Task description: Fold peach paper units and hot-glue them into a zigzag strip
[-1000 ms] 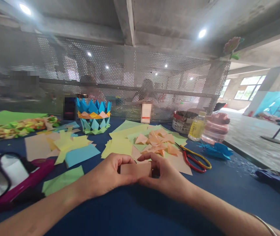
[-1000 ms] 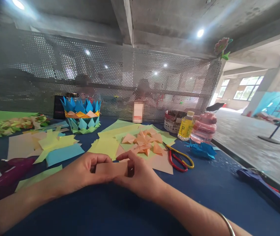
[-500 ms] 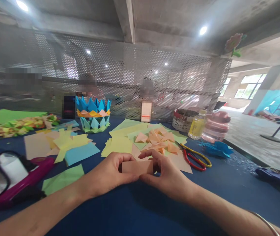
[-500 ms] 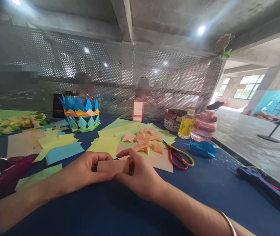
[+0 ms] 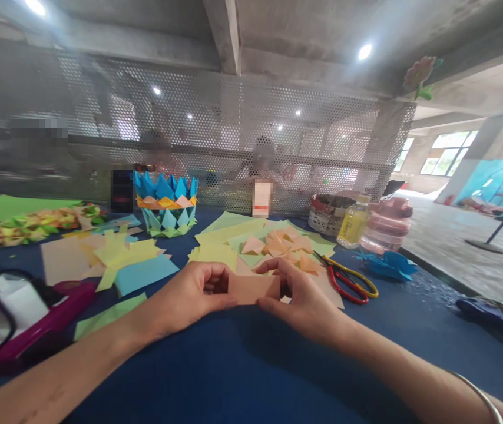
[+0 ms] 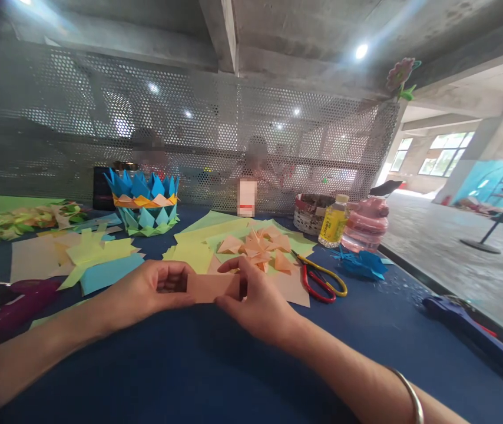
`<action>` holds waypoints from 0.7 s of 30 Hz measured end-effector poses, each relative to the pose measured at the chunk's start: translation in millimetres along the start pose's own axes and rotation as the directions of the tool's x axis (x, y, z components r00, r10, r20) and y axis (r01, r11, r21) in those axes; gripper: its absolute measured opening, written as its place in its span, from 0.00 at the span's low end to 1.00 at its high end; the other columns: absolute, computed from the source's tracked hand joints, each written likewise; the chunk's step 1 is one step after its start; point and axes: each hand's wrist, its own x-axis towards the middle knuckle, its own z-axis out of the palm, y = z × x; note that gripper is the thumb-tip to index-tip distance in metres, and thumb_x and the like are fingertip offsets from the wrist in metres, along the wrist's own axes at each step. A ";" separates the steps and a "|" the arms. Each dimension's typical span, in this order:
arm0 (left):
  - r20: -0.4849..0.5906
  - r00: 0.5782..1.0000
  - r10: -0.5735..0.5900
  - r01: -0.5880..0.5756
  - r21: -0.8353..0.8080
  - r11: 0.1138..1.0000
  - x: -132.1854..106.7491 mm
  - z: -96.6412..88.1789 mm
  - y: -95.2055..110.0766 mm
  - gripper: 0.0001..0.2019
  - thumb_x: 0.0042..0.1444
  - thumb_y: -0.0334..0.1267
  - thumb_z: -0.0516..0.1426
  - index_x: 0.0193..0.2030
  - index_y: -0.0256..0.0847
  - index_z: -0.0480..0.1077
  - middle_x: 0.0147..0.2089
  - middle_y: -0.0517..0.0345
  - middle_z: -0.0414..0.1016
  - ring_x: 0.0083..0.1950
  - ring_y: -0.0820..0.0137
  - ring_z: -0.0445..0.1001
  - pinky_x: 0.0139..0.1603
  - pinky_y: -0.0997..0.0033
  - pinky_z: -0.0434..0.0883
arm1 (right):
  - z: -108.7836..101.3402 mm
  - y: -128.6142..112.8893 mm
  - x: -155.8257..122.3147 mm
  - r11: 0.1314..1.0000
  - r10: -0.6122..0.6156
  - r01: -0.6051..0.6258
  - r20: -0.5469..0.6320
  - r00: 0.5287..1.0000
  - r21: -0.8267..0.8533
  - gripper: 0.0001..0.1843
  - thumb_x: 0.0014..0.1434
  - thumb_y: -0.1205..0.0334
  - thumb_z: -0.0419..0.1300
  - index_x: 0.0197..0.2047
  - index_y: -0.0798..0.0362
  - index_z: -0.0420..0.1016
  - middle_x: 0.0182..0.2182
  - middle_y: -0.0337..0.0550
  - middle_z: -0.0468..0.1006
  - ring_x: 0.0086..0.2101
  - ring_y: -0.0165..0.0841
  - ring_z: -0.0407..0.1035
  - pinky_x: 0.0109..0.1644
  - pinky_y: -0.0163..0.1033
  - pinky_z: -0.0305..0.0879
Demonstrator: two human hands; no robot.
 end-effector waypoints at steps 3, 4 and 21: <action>0.023 1.000 0.001 -0.001 0.009 1.000 -0.9 0.6 0.8 0.10 0.46 0.39 0.64 0.35 0.39 0.71 0.37 0.58 0.79 0.43 0.63 0.77 0.45 0.67 0.71 | 1.5 0.4 -0.6 1.000 -0.021 0.021 0.004 1.000 0.000 0.20 0.52 0.67 0.61 0.49 0.53 0.63 0.25 0.30 0.63 0.25 0.27 0.59 0.27 0.31 0.55; 0.026 1.000 0.002 -0.002 0.015 1.000 -1.3 1.2 1.3 0.10 0.46 0.38 0.63 0.34 0.39 0.71 0.37 0.58 0.79 0.43 0.63 0.77 0.45 0.67 0.71 | 2.1 0.9 -0.9 1.000 -0.029 0.029 0.005 1.000 0.001 0.20 0.53 0.67 0.61 0.49 0.53 0.63 0.25 0.31 0.63 0.25 0.27 0.59 0.27 0.31 0.55; -0.018 1.000 -0.001 0.002 0.082 0.997 2.6 1.8 -5.4 0.14 0.45 0.40 0.62 0.38 0.41 0.66 0.35 0.59 0.77 0.40 0.64 0.75 0.42 0.68 0.68 | 2.8 7.8 0.4 0.998 -0.057 0.057 0.001 0.998 -0.037 0.19 0.54 0.66 0.60 0.49 0.51 0.63 0.29 0.34 0.67 0.26 0.28 0.61 0.29 0.33 0.57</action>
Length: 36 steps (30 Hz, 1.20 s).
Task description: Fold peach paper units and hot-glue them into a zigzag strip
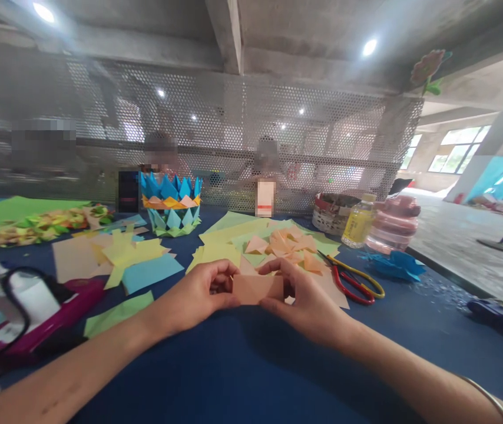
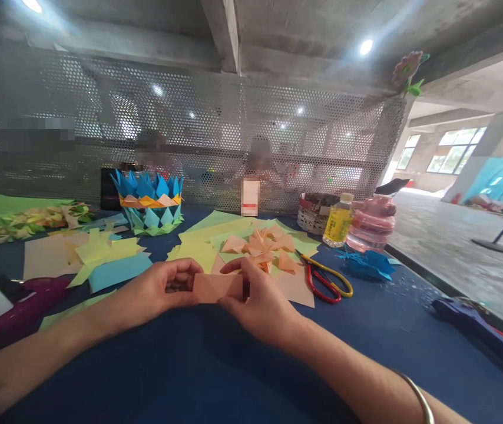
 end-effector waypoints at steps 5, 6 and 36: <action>0.002 1.000 0.000 0.000 0.008 1.000 -0.6 -0.9 -0.9 0.14 0.45 0.38 0.62 0.38 0.42 0.64 0.35 0.61 0.76 0.40 0.65 0.75 0.40 0.69 0.68 | 1.9 -1.0 -0.5 1.000 -0.015 0.015 -0.002 1.000 -0.019 0.18 0.53 0.66 0.59 0.48 0.51 0.64 0.31 0.36 0.68 0.28 0.29 0.61 0.30 0.34 0.58; 0.004 1.000 0.002 -0.002 0.006 1.000 -0.7 -0.9 -1.0 0.14 0.46 0.39 0.62 0.39 0.42 0.64 0.35 0.61 0.77 0.40 0.65 0.75 0.41 0.69 0.69 | 1.7 -1.4 -0.5 1.000 -0.008 0.008 -0.001 1.000 -0.013 0.18 0.54 0.66 0.59 0.48 0.51 0.64 0.31 0.36 0.68 0.28 0.29 0.62 0.30 0.34 0.58; 0.094 0.994 -0.061 0.072 -0.115 0.991 -2.6 9.6 -2.9 0.13 0.46 0.44 0.64 0.34 0.37 0.71 0.26 0.64 0.70 0.28 0.73 0.66 0.28 0.75 0.60 | 5.8 -1.6 -2.5 0.999 0.032 -0.034 0.086 0.996 0.021 0.21 0.54 0.70 0.60 0.52 0.53 0.63 0.27 0.32 0.66 0.27 0.28 0.62 0.32 0.34 0.58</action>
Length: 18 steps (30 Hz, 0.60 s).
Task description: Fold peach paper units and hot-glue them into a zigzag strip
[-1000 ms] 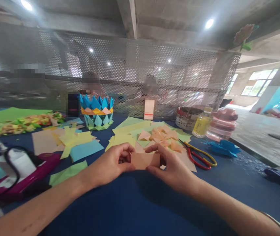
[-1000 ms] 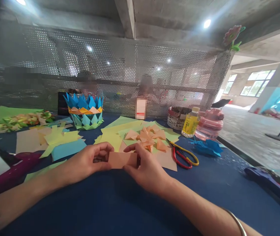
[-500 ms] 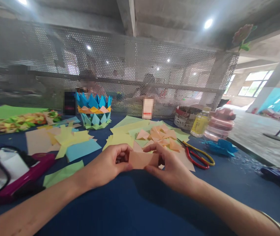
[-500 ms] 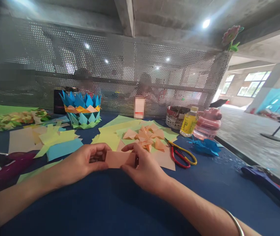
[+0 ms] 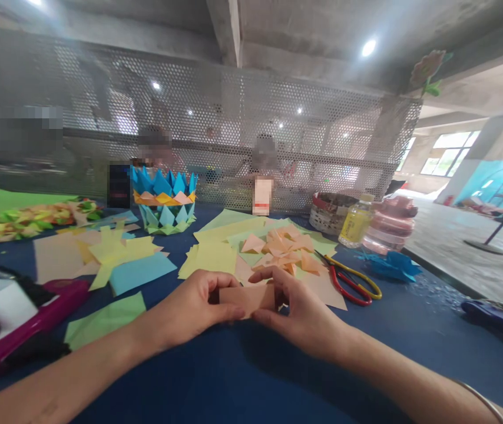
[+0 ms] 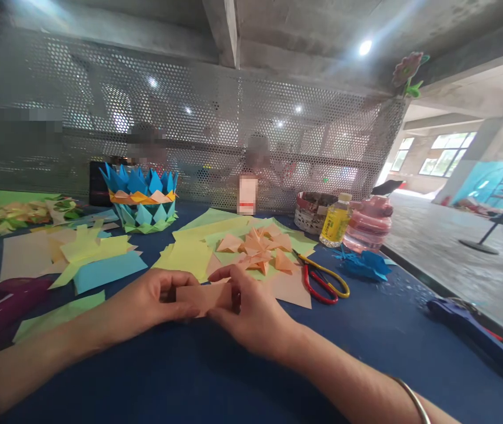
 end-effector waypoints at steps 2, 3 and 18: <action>-0.019 1.000 -0.009 0.009 0.009 1.000 -0.2 -2.9 0.2 0.13 0.46 0.44 0.63 0.33 0.38 0.71 0.25 0.65 0.68 0.27 0.73 0.65 0.28 0.75 0.59 | -2.5 -1.5 1.6 1.000 -0.011 0.011 -0.010 1.000 0.008 0.20 0.54 0.71 0.60 0.51 0.53 0.64 0.25 0.31 0.65 0.27 0.28 0.62 0.32 0.34 0.58; -0.032 0.999 -0.012 0.012 0.013 1.000 -0.3 -4.4 0.7 0.12 0.46 0.44 0.63 0.33 0.38 0.71 0.25 0.65 0.68 0.27 0.73 0.65 0.28 0.75 0.59 | -4.5 -2.5 2.7 1.000 -0.010 0.010 -0.021 1.000 0.002 0.20 0.54 0.71 0.60 0.50 0.53 0.64 0.25 0.30 0.64 0.27 0.28 0.62 0.32 0.34 0.58; 0.047 0.999 -0.011 0.009 0.021 1.000 -4.7 0.0 3.5 0.14 0.51 0.47 0.62 0.34 0.37 0.72 0.28 0.63 0.70 0.30 0.73 0.66 0.30 0.75 0.58 | -7.6 -2.8 5.8 0.998 -0.026 0.017 -0.132 0.991 -0.064 0.18 0.55 0.70 0.62 0.50 0.52 0.68 0.28 0.34 0.72 0.31 0.30 0.69 0.38 0.37 0.65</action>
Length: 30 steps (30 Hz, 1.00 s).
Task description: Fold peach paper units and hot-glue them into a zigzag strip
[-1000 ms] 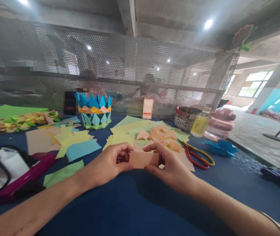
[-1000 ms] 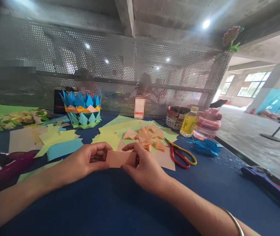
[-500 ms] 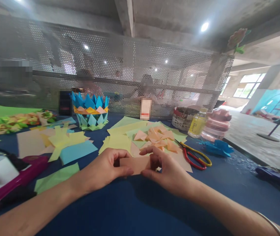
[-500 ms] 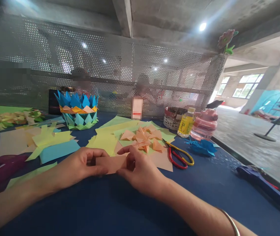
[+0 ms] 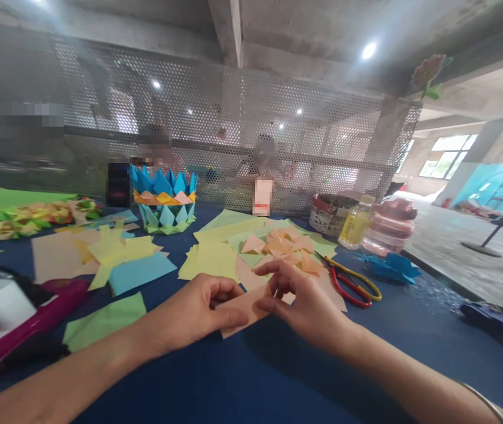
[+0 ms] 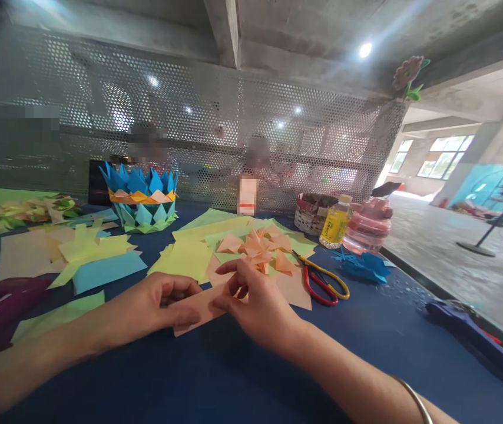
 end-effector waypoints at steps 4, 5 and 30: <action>-0.008 1.000 -0.025 0.024 -0.080 0.997 -0.9 -2.4 4.0 0.24 0.58 0.60 0.53 0.36 0.37 0.73 0.30 0.61 0.71 0.31 0.71 0.67 0.31 0.74 0.60 | 0.3 -3.9 -0.6 0.998 0.062 -0.061 -0.022 0.998 0.031 0.20 0.53 0.73 0.63 0.49 0.50 0.69 0.25 0.30 0.75 0.30 0.29 0.71 0.38 0.35 0.64; -0.008 0.999 -0.037 0.036 -0.098 0.995 -0.8 -2.9 5.1 0.25 0.58 0.60 0.53 0.36 0.37 0.73 0.30 0.61 0.71 0.30 0.72 0.66 0.31 0.75 0.60 | -0.1 -4.9 -0.9 0.997 0.066 -0.065 -0.028 0.997 0.028 0.20 0.52 0.74 0.64 0.48 0.50 0.69 0.25 0.31 0.76 0.31 0.29 0.72 0.38 0.35 0.63; 0.074 0.997 0.016 -0.010 -0.079 0.997 12.0 -1.7 -15.3 0.22 0.44 0.34 0.63 0.48 0.39 0.66 0.37 0.59 0.78 0.42 0.63 0.77 0.36 0.72 0.69 | 3.1 -10.0 -17.3 0.648 -0.577 0.643 0.288 0.764 -0.408 0.23 0.60 0.73 0.59 0.57 0.49 0.65 0.48 0.41 0.77 0.51 0.36 0.64 0.61 0.47 0.50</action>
